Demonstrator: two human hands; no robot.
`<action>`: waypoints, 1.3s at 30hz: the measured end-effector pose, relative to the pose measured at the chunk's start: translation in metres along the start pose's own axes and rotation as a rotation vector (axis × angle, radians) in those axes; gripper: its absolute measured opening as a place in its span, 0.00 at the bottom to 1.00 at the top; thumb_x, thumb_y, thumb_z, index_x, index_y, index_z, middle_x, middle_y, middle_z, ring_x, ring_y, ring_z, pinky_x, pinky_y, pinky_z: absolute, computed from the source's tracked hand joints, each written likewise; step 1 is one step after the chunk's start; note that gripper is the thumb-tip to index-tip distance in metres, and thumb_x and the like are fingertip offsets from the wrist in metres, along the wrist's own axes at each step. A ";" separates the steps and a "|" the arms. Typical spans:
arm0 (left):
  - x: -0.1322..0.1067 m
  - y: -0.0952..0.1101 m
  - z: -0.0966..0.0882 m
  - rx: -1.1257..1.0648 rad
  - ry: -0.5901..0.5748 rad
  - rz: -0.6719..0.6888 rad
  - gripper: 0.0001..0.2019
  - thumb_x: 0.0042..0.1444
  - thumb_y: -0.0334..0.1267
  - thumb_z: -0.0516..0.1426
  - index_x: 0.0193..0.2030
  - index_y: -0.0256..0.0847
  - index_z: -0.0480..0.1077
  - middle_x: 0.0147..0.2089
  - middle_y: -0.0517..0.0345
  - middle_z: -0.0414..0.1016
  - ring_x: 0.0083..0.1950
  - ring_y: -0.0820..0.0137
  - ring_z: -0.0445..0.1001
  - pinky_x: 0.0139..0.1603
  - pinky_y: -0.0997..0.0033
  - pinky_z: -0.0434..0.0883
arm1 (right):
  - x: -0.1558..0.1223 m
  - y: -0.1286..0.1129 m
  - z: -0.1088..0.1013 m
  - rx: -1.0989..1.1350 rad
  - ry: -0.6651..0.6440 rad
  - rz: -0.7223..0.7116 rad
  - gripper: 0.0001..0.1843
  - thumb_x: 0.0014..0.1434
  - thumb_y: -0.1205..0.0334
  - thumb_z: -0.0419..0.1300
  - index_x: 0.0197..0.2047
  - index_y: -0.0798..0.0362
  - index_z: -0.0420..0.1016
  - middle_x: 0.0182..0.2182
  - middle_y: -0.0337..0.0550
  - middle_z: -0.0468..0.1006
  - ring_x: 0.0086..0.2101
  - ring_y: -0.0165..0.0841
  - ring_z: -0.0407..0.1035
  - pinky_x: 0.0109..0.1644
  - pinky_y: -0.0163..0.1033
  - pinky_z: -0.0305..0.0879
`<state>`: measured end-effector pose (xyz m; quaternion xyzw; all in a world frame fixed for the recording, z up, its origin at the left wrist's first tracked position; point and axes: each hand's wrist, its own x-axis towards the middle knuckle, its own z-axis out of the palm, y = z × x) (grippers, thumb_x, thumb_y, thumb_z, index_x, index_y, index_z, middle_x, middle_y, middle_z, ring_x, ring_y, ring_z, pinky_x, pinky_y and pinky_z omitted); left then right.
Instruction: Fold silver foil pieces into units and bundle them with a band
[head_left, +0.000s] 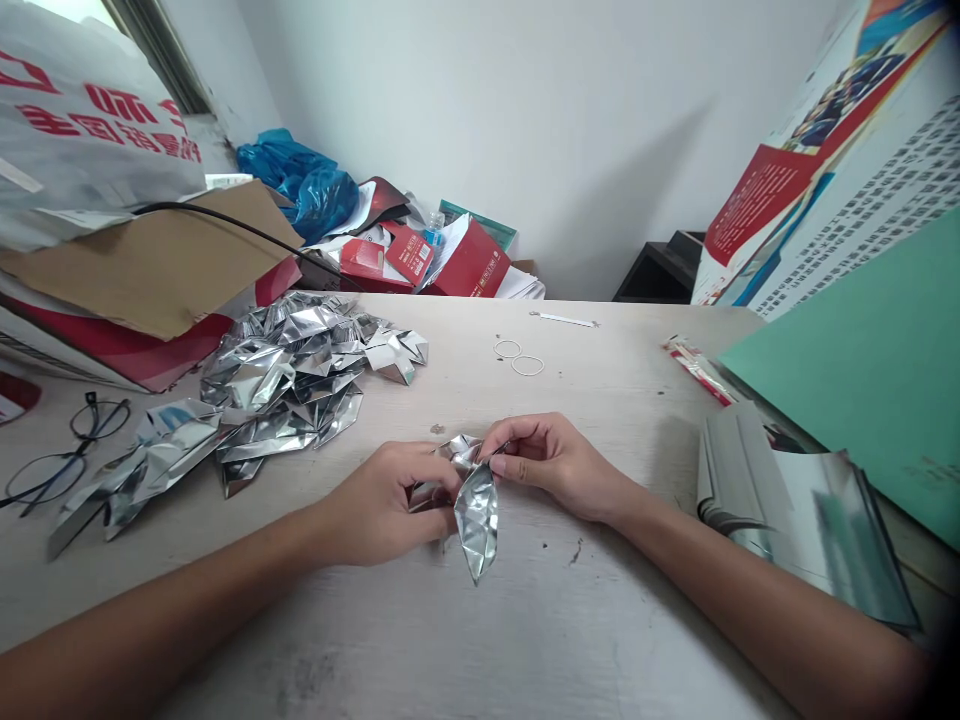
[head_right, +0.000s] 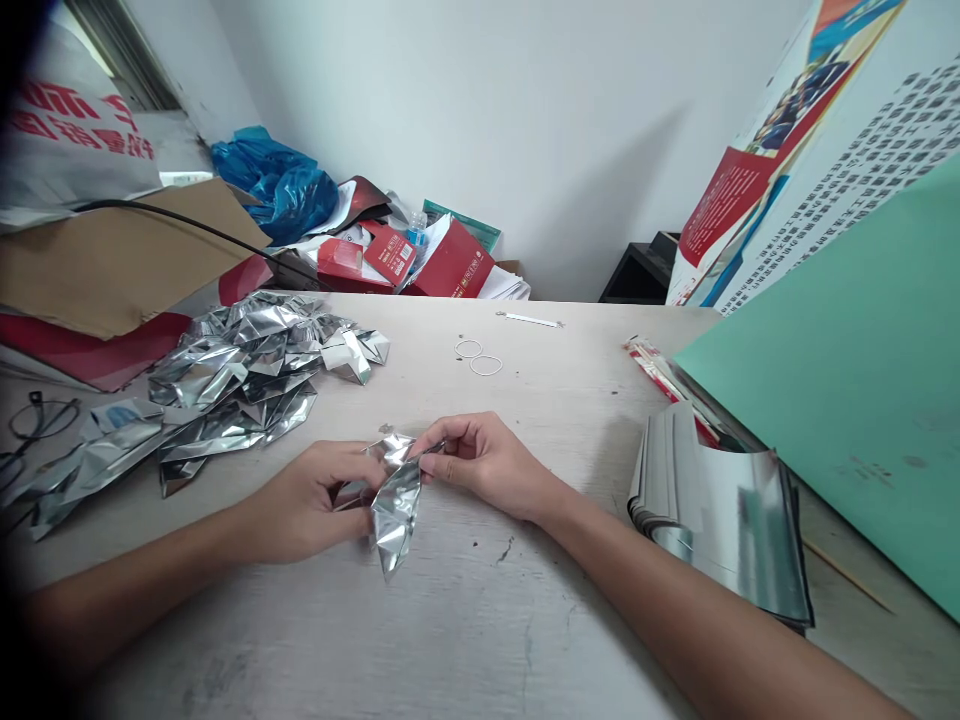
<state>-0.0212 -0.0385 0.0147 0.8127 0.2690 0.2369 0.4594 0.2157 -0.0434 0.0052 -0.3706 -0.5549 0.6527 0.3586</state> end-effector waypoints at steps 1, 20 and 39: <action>0.000 0.003 -0.001 0.049 -0.025 0.025 0.05 0.56 0.27 0.63 0.31 0.38 0.75 0.28 0.64 0.66 0.30 0.78 0.62 0.30 0.77 0.60 | 0.000 0.000 -0.001 -0.001 -0.011 0.003 0.14 0.55 0.55 0.70 0.38 0.58 0.81 0.33 0.41 0.79 0.33 0.22 0.71 0.39 0.28 0.67; 0.000 0.017 0.002 -0.331 -0.081 -0.313 0.10 0.62 0.35 0.55 0.35 0.39 0.79 0.32 0.56 0.76 0.36 0.68 0.73 0.39 0.69 0.69 | -0.006 -0.014 0.012 0.067 -0.098 -0.118 0.10 0.60 0.56 0.66 0.39 0.56 0.76 0.40 0.42 0.78 0.41 0.25 0.72 0.48 0.33 0.69; 0.005 0.005 0.002 0.218 0.672 -0.145 0.20 0.55 0.45 0.68 0.54 0.46 0.77 0.37 0.62 0.77 0.28 0.76 0.69 0.31 0.73 0.70 | 0.005 0.001 0.010 0.156 0.340 -0.076 0.22 0.52 0.51 0.72 0.46 0.55 0.76 0.31 0.42 0.83 0.32 0.27 0.78 0.38 0.31 0.73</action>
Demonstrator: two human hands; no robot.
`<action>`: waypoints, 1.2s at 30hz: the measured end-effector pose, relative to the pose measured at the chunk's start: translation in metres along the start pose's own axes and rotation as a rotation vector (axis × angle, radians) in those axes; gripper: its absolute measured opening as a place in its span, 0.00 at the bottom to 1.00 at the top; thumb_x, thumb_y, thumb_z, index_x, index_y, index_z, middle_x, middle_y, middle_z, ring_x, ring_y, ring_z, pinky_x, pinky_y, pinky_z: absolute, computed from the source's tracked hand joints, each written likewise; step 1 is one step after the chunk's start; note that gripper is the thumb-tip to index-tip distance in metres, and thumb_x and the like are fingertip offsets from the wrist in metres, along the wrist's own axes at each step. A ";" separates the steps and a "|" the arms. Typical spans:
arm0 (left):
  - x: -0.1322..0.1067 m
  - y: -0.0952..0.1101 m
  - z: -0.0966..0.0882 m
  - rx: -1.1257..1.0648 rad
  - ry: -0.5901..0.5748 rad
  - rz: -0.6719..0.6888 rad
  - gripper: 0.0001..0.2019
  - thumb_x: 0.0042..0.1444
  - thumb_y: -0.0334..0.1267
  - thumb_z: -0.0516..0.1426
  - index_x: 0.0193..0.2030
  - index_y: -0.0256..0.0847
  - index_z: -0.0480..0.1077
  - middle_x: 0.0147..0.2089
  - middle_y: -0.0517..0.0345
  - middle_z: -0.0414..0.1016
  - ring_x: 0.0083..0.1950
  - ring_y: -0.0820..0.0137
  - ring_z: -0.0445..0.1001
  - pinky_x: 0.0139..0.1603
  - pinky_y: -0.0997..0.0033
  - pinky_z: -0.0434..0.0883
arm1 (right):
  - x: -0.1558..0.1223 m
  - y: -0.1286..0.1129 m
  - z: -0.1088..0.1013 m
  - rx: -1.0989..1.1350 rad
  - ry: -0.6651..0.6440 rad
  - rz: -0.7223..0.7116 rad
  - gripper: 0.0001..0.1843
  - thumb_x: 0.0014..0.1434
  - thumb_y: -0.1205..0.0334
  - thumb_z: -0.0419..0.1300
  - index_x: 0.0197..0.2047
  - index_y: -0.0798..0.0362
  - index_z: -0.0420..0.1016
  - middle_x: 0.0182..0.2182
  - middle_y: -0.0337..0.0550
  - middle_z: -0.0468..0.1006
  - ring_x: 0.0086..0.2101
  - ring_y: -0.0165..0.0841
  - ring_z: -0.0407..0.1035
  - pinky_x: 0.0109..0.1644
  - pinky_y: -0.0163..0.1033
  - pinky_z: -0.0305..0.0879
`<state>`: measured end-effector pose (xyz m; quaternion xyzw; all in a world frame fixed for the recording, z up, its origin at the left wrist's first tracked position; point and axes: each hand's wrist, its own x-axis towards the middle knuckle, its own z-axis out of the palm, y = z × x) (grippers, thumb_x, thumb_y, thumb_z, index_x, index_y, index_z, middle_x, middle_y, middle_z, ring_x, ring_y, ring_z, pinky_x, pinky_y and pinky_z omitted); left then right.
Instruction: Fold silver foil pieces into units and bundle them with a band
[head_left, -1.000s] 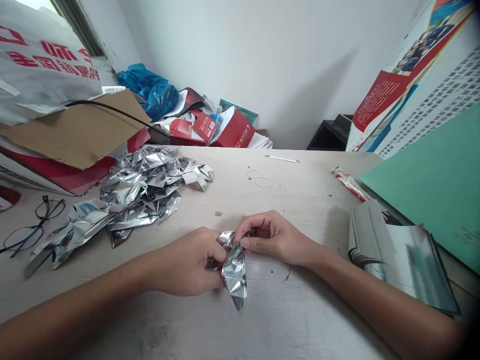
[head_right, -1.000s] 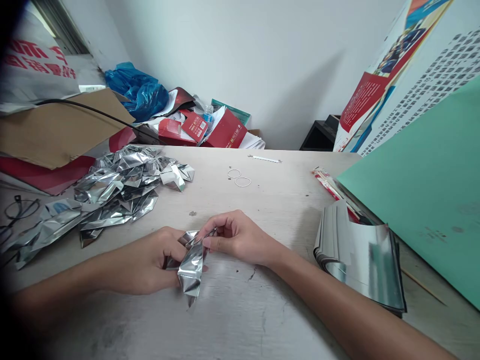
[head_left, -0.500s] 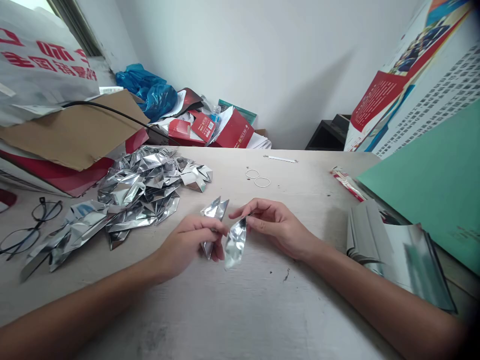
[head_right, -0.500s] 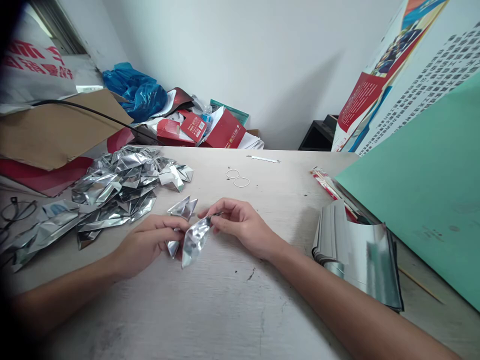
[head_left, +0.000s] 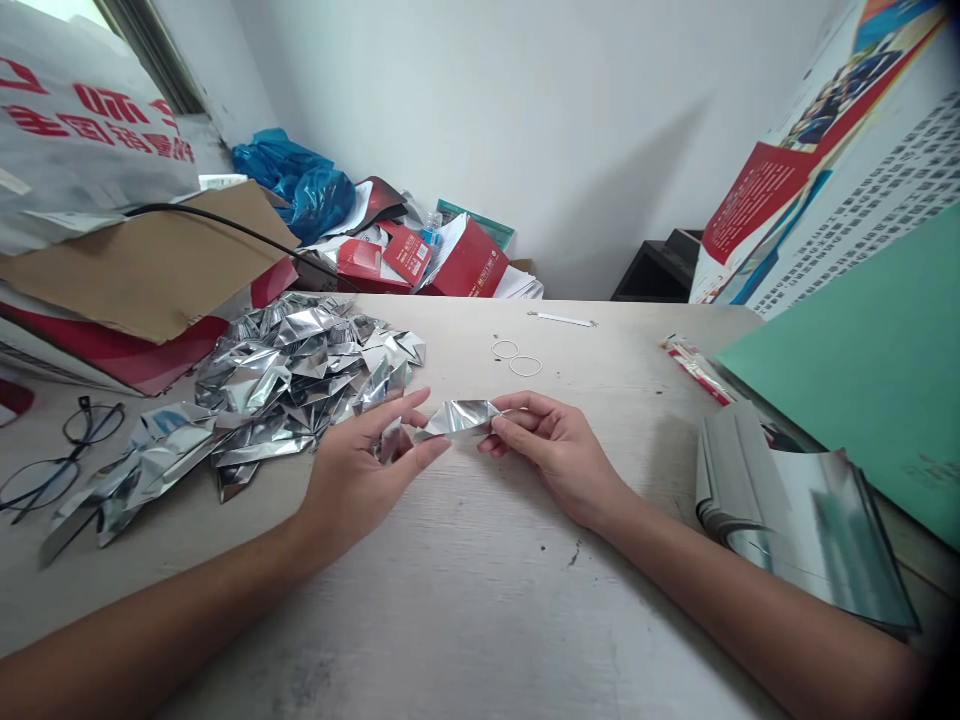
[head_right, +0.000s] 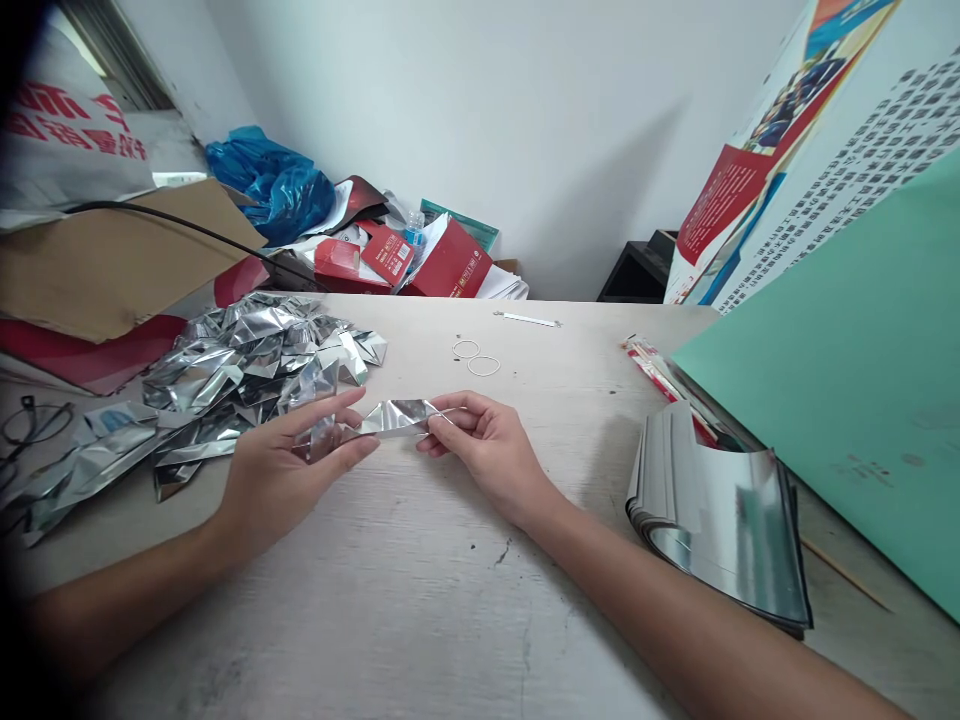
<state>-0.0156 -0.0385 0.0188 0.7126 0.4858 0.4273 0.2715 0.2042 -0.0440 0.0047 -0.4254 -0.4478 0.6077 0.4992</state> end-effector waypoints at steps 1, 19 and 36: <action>0.000 -0.001 0.001 -0.039 0.035 -0.024 0.21 0.54 0.44 0.68 0.55 0.46 0.77 0.39 0.62 0.78 0.29 0.76 0.70 0.31 0.74 0.71 | 0.000 0.000 0.000 0.007 0.008 0.007 0.23 0.52 0.50 0.72 0.46 0.55 0.76 0.31 0.42 0.83 0.33 0.28 0.78 0.38 0.32 0.73; 0.002 -0.013 -0.002 0.064 -0.025 0.219 0.09 0.62 0.38 0.62 0.45 0.50 0.83 0.33 0.61 0.83 0.25 0.74 0.74 0.40 0.67 0.76 | 0.000 0.000 0.001 -0.006 0.008 -0.035 0.25 0.52 0.54 0.73 0.51 0.52 0.79 0.40 0.43 0.84 0.35 0.25 0.78 0.45 0.35 0.76; 0.002 -0.006 -0.002 -0.137 0.079 -0.155 0.08 0.54 0.44 0.69 0.35 0.43 0.79 0.26 0.63 0.77 0.21 0.76 0.71 0.20 0.77 0.68 | -0.002 -0.001 0.002 -0.050 0.020 -0.019 0.26 0.52 0.55 0.72 0.55 0.50 0.80 0.44 0.45 0.84 0.37 0.25 0.77 0.46 0.36 0.75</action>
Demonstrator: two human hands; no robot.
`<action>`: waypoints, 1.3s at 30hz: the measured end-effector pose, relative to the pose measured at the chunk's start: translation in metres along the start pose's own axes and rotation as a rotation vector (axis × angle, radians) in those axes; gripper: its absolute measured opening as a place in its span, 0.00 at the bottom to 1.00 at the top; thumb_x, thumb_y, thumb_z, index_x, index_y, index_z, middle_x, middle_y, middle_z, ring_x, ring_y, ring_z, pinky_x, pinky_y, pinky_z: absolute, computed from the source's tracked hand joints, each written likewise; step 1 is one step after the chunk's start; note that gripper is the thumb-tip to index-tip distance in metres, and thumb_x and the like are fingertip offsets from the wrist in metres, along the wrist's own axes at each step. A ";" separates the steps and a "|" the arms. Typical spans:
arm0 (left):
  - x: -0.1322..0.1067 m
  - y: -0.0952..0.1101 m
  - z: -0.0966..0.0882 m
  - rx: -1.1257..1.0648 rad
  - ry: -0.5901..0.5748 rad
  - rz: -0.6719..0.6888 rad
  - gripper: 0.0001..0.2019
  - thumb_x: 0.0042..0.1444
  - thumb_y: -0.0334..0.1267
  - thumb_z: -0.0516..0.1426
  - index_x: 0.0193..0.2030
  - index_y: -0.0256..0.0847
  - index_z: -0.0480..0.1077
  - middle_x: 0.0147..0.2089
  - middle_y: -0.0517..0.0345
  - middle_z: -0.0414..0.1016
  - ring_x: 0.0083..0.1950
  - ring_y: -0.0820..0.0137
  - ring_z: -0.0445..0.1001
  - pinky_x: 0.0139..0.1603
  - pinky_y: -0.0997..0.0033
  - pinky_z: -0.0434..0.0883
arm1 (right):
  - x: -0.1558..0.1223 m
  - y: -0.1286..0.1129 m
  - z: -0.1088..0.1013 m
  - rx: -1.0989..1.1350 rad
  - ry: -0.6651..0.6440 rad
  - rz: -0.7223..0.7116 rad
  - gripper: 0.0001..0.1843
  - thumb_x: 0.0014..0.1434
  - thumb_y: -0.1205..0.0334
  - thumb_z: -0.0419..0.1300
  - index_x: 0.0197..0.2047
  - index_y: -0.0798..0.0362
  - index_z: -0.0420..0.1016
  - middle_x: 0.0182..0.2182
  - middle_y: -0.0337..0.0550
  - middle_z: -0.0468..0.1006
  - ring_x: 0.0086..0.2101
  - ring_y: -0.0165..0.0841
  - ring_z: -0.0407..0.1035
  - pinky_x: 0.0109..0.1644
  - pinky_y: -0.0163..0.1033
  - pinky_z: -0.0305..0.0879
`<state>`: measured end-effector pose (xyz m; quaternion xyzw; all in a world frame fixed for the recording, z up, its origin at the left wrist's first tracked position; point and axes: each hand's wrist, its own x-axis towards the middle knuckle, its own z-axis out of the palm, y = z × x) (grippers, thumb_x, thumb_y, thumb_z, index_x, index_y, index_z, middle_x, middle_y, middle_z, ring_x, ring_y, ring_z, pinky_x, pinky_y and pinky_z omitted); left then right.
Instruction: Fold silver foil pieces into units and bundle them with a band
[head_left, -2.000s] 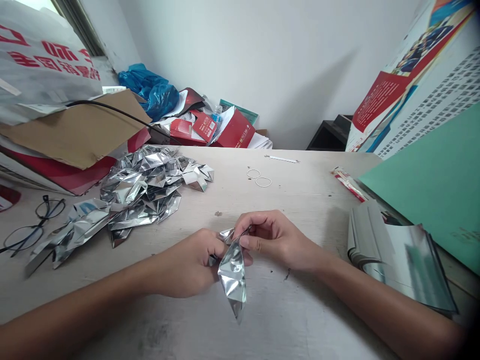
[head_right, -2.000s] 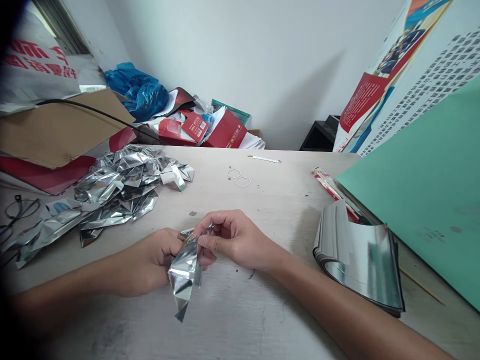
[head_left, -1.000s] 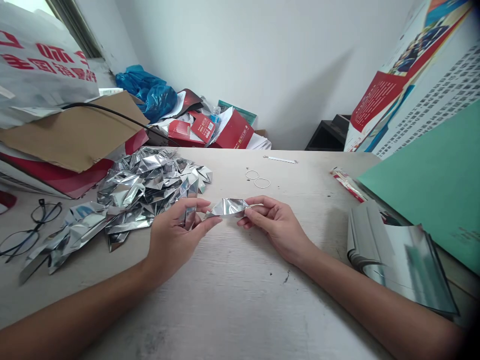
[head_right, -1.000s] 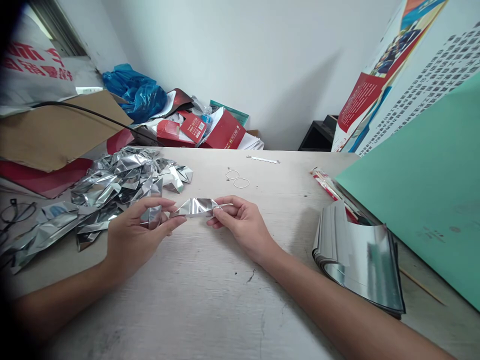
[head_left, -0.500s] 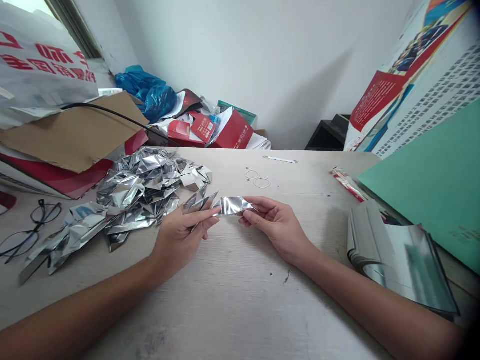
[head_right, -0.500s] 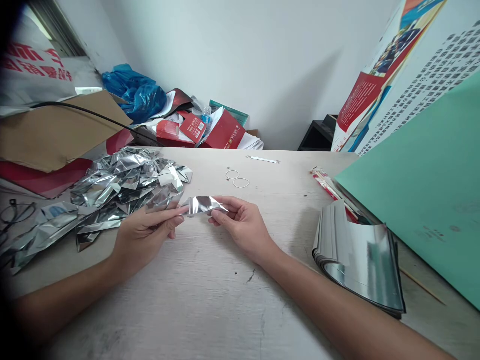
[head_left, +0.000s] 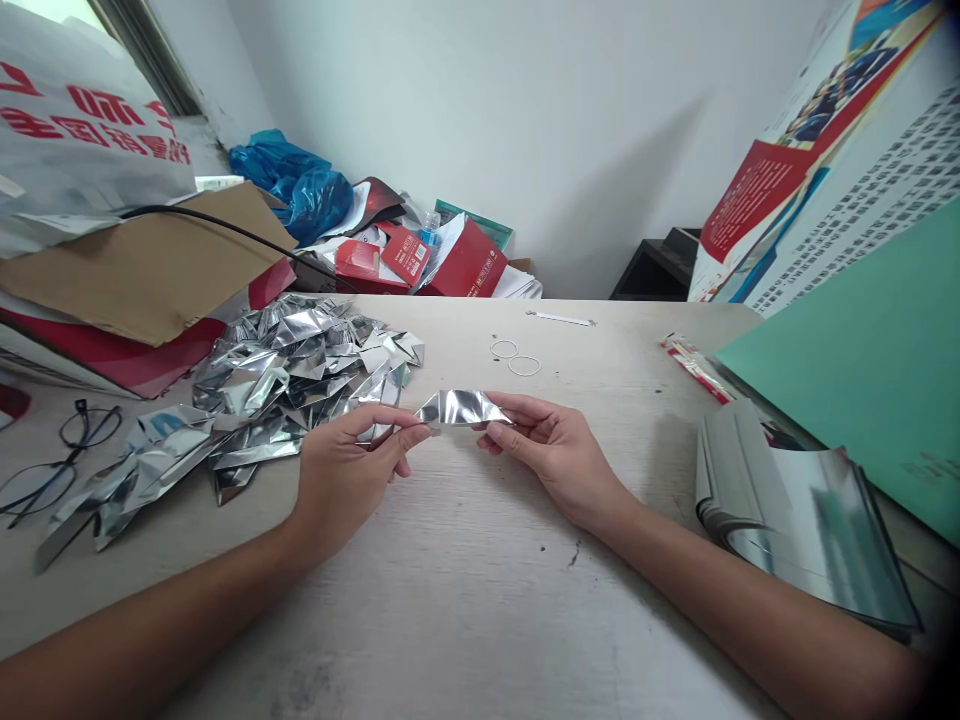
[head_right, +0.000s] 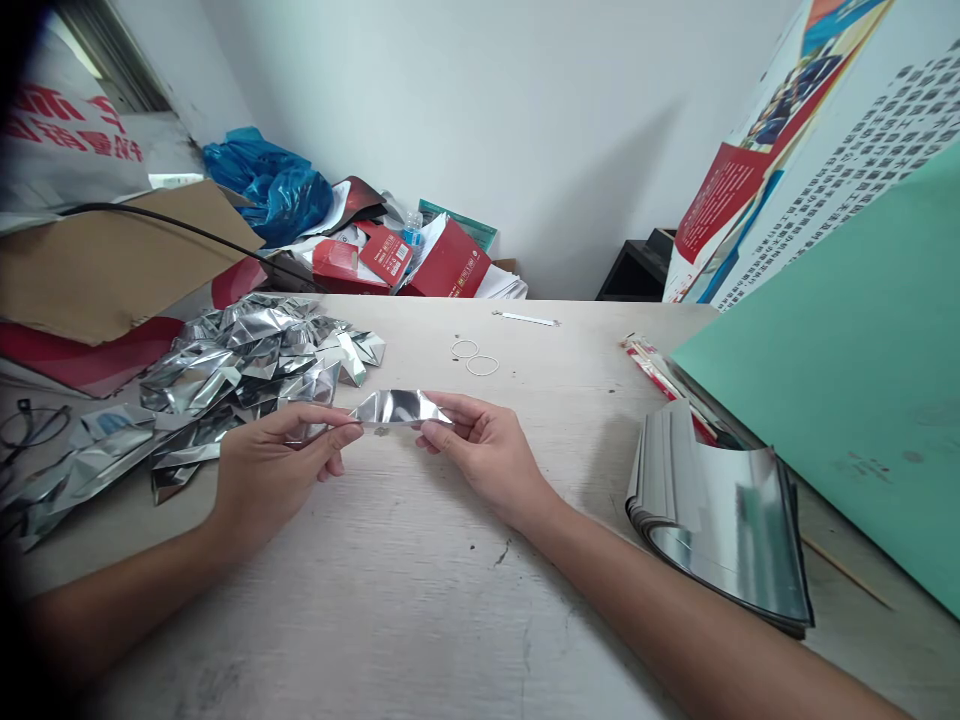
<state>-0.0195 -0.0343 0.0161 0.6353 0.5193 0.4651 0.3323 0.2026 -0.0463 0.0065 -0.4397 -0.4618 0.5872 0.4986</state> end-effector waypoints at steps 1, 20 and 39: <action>0.000 0.000 0.000 -0.009 0.002 0.007 0.08 0.54 0.44 0.69 0.34 0.43 0.80 0.29 0.61 0.79 0.21 0.77 0.71 0.20 0.77 0.68 | 0.000 0.000 0.000 -0.018 0.005 0.003 0.27 0.52 0.55 0.72 0.55 0.49 0.79 0.45 0.45 0.84 0.37 0.25 0.77 0.46 0.35 0.74; 0.000 0.007 0.000 -0.118 -0.016 -0.157 0.21 0.48 0.43 0.72 0.50 0.46 0.82 0.25 0.65 0.75 0.18 0.81 0.66 0.18 0.81 0.67 | 0.001 0.003 -0.004 -0.074 0.108 -0.141 0.20 0.52 0.54 0.72 0.46 0.53 0.78 0.28 0.41 0.82 0.31 0.27 0.76 0.39 0.32 0.72; -0.019 0.000 0.004 -0.254 -0.597 -0.255 0.34 0.66 0.48 0.59 0.75 0.48 0.55 0.36 0.56 0.80 0.26 0.74 0.75 0.25 0.77 0.73 | -0.012 -0.001 0.011 -0.088 0.100 -0.064 0.21 0.53 0.53 0.71 0.46 0.53 0.73 0.25 0.35 0.77 0.26 0.22 0.72 0.33 0.28 0.69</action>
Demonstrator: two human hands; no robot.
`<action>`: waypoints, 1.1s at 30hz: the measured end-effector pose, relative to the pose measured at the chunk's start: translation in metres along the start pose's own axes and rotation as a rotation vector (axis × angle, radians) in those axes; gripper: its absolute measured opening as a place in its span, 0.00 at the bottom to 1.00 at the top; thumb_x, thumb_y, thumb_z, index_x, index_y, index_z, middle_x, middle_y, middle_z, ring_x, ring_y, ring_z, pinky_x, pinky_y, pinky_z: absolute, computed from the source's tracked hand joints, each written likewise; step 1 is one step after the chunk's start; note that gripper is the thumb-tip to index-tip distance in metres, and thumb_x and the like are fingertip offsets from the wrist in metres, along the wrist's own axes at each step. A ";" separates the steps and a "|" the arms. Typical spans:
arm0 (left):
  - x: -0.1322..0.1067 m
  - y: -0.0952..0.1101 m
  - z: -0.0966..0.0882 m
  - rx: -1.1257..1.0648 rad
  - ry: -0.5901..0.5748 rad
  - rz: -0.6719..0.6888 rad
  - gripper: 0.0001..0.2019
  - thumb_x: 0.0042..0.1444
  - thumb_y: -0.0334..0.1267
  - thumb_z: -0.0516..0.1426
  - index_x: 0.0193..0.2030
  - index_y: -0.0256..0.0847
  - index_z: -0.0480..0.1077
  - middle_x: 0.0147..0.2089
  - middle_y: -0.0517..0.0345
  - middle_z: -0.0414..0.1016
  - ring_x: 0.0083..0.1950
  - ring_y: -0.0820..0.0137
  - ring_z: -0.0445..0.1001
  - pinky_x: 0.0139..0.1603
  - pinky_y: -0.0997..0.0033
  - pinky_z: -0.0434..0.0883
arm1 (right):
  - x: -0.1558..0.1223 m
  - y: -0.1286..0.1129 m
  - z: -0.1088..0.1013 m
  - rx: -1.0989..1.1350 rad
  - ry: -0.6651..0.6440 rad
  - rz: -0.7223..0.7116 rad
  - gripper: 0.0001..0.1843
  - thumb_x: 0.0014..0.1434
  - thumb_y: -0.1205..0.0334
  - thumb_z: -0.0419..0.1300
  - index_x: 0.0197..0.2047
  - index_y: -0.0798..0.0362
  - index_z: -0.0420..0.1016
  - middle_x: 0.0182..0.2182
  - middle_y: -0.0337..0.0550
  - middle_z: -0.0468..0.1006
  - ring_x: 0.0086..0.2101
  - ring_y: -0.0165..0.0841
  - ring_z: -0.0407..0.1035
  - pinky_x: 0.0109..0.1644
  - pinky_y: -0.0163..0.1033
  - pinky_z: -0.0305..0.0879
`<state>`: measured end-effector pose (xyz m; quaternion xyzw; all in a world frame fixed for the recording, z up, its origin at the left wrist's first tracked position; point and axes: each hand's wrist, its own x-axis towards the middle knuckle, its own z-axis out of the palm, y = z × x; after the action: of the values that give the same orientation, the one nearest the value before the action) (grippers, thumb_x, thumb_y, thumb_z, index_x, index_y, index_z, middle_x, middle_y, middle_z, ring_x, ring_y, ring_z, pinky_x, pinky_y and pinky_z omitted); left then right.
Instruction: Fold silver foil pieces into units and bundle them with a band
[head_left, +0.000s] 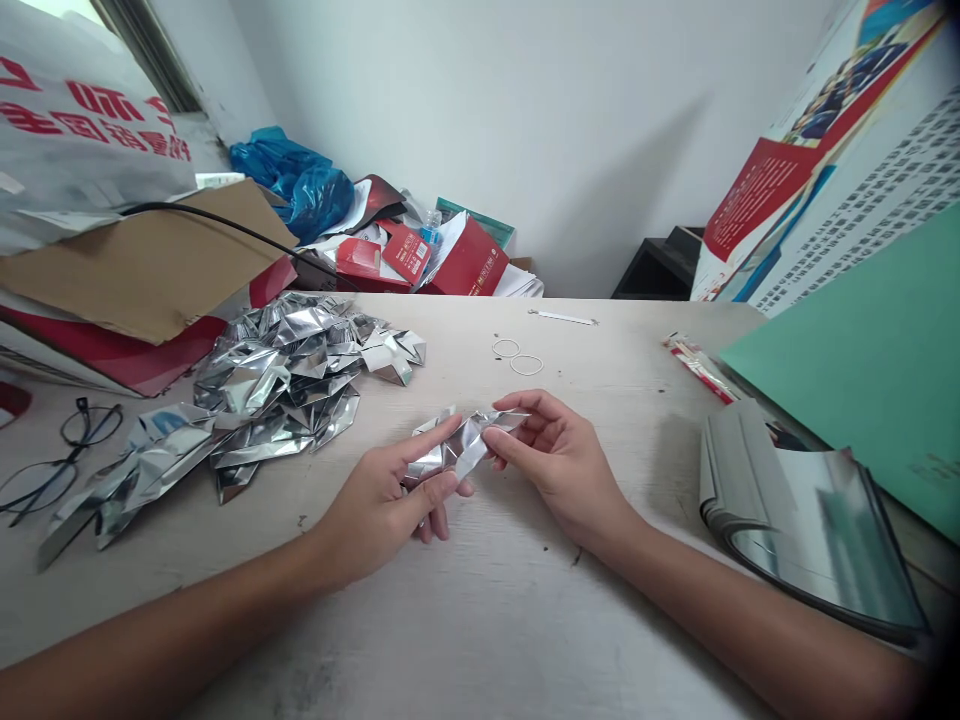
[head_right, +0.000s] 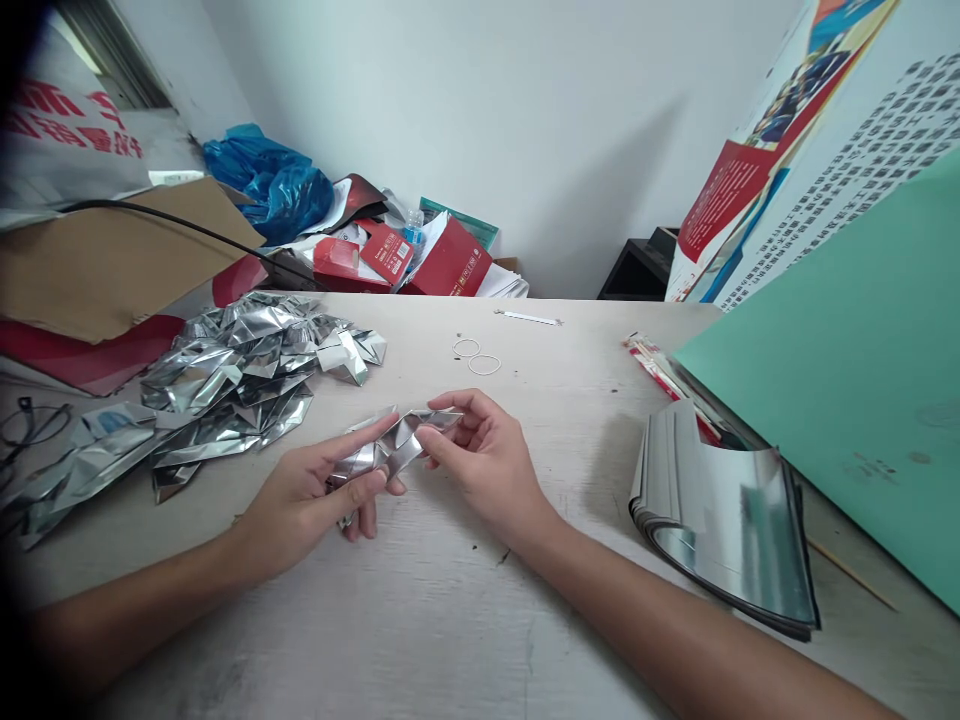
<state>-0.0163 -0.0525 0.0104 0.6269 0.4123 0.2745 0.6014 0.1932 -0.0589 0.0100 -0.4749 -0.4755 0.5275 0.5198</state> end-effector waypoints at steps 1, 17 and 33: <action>0.000 0.000 -0.001 -0.032 -0.036 0.012 0.35 0.67 0.48 0.58 0.76 0.51 0.52 0.40 0.55 0.81 0.26 0.75 0.75 0.26 0.76 0.73 | 0.000 0.000 -0.001 0.010 -0.004 0.009 0.22 0.53 0.53 0.71 0.47 0.53 0.74 0.25 0.36 0.78 0.26 0.23 0.72 0.33 0.28 0.70; -0.002 0.009 0.000 0.392 -0.204 0.240 0.15 0.67 0.33 0.51 0.44 0.40 0.80 0.27 0.61 0.68 0.27 0.75 0.67 0.29 0.76 0.65 | -0.009 0.003 0.007 -0.219 -0.103 -0.201 0.11 0.56 0.57 0.69 0.44 0.47 0.84 0.51 0.44 0.76 0.45 0.27 0.75 0.42 0.30 0.75; -0.007 0.003 0.000 0.469 -0.196 0.446 0.18 0.66 0.27 0.49 0.48 0.42 0.80 0.29 0.58 0.71 0.32 0.71 0.70 0.34 0.73 0.67 | -0.017 0.000 0.008 -0.352 -0.110 -0.426 0.12 0.64 0.61 0.61 0.48 0.46 0.83 0.38 0.42 0.80 0.38 0.25 0.74 0.41 0.32 0.72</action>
<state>-0.0193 -0.0585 0.0146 0.8462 0.2572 0.2357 0.4028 0.1858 -0.0763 0.0112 -0.4179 -0.6763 0.3408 0.5019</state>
